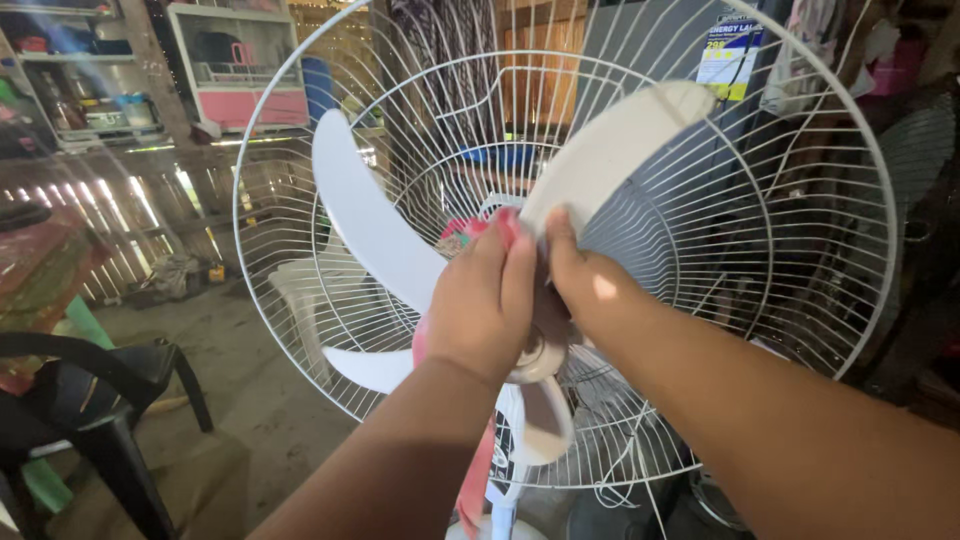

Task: The person wipes the blades and central hub of a white pedestal fan using a pink cloth. They rotate the fan head to access different blades and continue wiping each blade and the hub area repeatedly.

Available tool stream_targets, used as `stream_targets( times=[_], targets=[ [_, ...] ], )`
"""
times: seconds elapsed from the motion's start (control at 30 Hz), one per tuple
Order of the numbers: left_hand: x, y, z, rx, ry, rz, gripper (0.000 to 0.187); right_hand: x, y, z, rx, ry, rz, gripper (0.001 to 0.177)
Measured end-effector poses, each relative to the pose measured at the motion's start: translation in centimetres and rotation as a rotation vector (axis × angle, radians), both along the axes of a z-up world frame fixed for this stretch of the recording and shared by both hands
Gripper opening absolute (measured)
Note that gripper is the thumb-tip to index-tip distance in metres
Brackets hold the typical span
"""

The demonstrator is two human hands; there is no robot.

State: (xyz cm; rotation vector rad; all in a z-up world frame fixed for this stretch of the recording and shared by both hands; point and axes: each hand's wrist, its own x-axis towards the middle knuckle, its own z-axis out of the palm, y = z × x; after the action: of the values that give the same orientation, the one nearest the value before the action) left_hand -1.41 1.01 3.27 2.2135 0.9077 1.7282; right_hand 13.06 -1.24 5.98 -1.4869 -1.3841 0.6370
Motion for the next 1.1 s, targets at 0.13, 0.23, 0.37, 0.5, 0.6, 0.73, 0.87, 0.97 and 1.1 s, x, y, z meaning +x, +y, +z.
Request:
stream_targets(
  times=[0.13, 0.23, 0.37, 0.5, 0.6, 0.73, 0.87, 0.97, 1.1],
  targets=[
    [-1.2, -1.7, -2.5, 0.181, 0.128, 0.112, 0.032, 0.7, -1.3, 0.4, -0.086, -0.027, -0.098, 0.09],
    [-2.6, -3.2, -4.0, 0.473, 0.054, 0.093, 0.052, 0.1, -2.2, 0.1, -0.044, 0.013, -0.05, 0.092],
    [-3.3, -4.4, -3.6, 0.332, -0.013, 0.099, 0.048, -0.6, -2.8, 1.0, -0.088, -0.057, -0.103, 0.095],
    [-3.5, -5.3, -1.9, -0.231, -0.707, -0.342, 0.025, 0.3, -2.1, -0.3, -0.043, -0.038, -0.056, 0.094],
    [-3.8, -5.5, -0.1, -0.196, -0.908, -0.554, 0.024, 2.5, 0.4, -3.2, -0.051, 0.061, -0.026, 0.094],
    [-4.3, -4.7, 3.7, 0.024, -0.957, -0.508, 0.019, 4.7, 7.5, -4.5, 0.102, 0.108, 0.049, 0.091],
    [-7.5, -4.1, 6.6, 0.057, -1.072, -0.183, 0.017, 6.2, 10.6, -4.0, -0.042, 0.533, 0.07, 0.096],
    [-9.8, -3.0, 6.5, -0.053, -1.404, -0.147, 0.019, 7.7, 6.9, -5.2, -0.093, 0.417, 0.166, 0.103],
    [-7.2, 0.3, 2.9, -0.453, -1.152, -0.352, 0.013, 6.4, 3.3, -6.0, -0.062, 0.443, 0.109, 0.104]
  ],
)
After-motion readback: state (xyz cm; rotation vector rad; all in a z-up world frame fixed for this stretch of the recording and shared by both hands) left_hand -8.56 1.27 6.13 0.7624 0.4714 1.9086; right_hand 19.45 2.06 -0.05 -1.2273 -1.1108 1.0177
